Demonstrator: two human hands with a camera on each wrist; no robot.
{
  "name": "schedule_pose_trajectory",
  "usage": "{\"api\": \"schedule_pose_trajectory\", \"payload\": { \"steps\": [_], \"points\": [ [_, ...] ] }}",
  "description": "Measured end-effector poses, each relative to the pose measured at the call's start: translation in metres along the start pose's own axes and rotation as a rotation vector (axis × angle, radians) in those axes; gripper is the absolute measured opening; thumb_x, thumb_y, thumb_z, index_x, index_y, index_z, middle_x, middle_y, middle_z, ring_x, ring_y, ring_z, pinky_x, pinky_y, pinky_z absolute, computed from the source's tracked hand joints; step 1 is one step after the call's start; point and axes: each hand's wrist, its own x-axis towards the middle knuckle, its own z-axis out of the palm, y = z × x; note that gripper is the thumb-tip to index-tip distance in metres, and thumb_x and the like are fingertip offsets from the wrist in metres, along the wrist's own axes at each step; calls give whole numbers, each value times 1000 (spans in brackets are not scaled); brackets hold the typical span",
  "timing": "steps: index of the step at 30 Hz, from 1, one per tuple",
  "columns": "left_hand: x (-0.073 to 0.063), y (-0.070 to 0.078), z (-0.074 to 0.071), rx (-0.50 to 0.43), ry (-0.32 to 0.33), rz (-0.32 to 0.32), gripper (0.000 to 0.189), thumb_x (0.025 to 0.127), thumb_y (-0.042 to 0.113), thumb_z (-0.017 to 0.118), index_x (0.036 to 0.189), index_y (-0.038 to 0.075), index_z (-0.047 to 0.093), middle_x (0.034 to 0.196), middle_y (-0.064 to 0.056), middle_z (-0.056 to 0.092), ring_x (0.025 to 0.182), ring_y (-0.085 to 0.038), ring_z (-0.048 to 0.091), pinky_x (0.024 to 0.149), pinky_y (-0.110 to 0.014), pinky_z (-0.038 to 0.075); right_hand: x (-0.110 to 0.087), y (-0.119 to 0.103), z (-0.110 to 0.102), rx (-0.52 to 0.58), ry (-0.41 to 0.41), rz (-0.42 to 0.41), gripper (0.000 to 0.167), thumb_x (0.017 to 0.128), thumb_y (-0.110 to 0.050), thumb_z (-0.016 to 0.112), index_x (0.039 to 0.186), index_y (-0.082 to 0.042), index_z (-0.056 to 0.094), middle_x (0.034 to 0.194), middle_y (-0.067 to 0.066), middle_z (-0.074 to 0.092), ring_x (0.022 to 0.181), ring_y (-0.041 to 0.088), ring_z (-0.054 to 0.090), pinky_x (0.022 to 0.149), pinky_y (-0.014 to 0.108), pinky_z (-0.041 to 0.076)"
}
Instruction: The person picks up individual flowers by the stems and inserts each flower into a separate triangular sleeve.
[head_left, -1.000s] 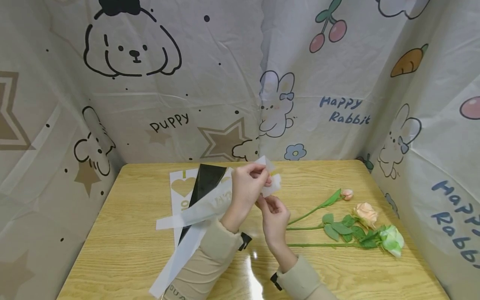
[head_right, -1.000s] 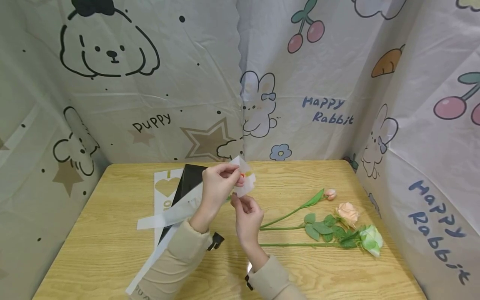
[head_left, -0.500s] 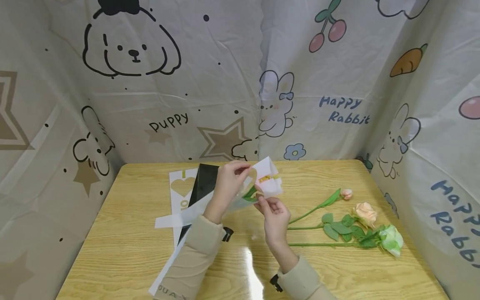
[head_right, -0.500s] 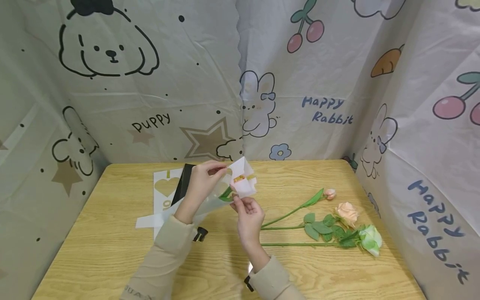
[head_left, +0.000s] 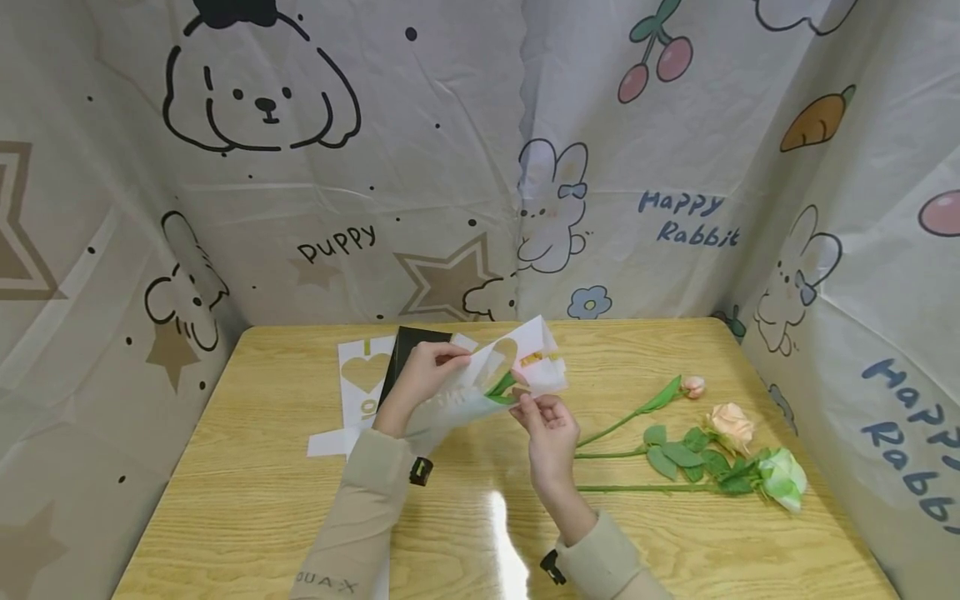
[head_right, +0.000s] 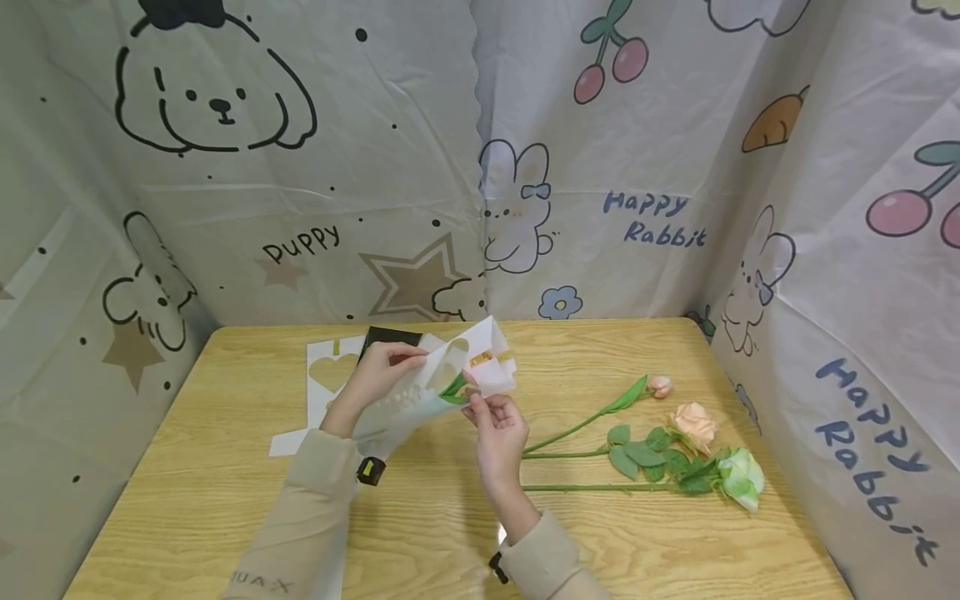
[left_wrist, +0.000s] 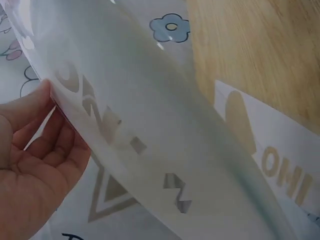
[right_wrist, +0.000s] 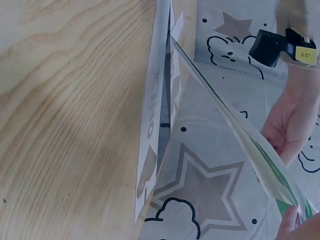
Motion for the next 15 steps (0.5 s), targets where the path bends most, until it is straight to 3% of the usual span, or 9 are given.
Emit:
{"api": "schedule_pose_trajectory", "payload": {
  "steps": [8, 15],
  "points": [
    [-3, -4, -4, -11, 46, -20, 18, 87, 13, 61, 96, -1, 70, 95, -15, 68, 81, -23, 62, 70, -29, 51, 11, 2, 2, 8, 19, 68, 12, 87, -5, 59, 80, 0, 51, 88, 9, 67, 74, 13, 65, 77, 28, 54],
    [-7, -7, -14, 18, 110, -83, 18, 88, 13, 60, 95, -1, 69, 94, -15, 68, 79, -22, 61, 69, -29, 50, 32, 2, 14, -17, 32, 166, 10, 88, -2, 57, 80, 1, 51, 77, 5, 63, 71, 11, 63, 70, 25, 56]
  ]
}}
